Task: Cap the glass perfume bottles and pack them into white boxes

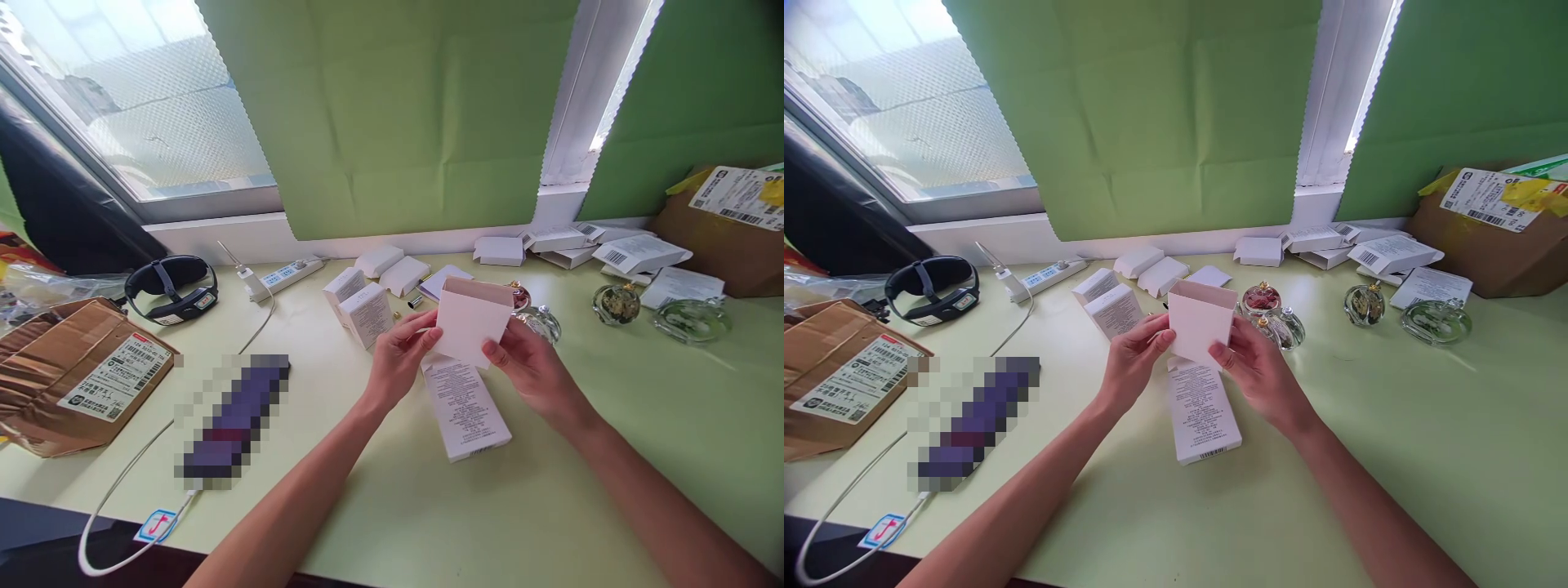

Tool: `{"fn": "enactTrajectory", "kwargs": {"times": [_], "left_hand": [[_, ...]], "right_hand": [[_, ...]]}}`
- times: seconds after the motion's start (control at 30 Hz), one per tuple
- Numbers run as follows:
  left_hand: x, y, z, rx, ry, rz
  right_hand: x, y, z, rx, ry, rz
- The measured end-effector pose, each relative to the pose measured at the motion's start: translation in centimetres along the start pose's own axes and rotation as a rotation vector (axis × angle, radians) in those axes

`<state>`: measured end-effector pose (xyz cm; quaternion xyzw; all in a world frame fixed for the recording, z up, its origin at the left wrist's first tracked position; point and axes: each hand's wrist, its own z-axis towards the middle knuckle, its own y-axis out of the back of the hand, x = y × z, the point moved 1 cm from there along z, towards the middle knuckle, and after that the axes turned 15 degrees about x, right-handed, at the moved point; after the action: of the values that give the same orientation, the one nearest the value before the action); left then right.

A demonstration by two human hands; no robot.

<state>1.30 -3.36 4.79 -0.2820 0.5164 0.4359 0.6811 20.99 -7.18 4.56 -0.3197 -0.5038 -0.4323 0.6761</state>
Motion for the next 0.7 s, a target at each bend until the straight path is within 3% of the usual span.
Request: {"fn": "enactTrajectory", "kwargs": {"times": [0.23, 0.5, 0.7], "left_hand": [[0.45, 0.08, 0.0, 0.051, -0.027, 0.076], [0.88, 0.28, 0.03, 0.027, -0.03, 0.051], [0.83, 0.18, 0.11, 0.01, -0.014, 0.046]], "right_hand": [[-0.31, 0.34, 0.05, -0.026, 0.009, -0.001], [-0.61, 0.36, 0.11, -0.03, -0.018, -0.055], [-0.72, 0.49, 0.1, -0.104, -0.044, -0.07]]}}
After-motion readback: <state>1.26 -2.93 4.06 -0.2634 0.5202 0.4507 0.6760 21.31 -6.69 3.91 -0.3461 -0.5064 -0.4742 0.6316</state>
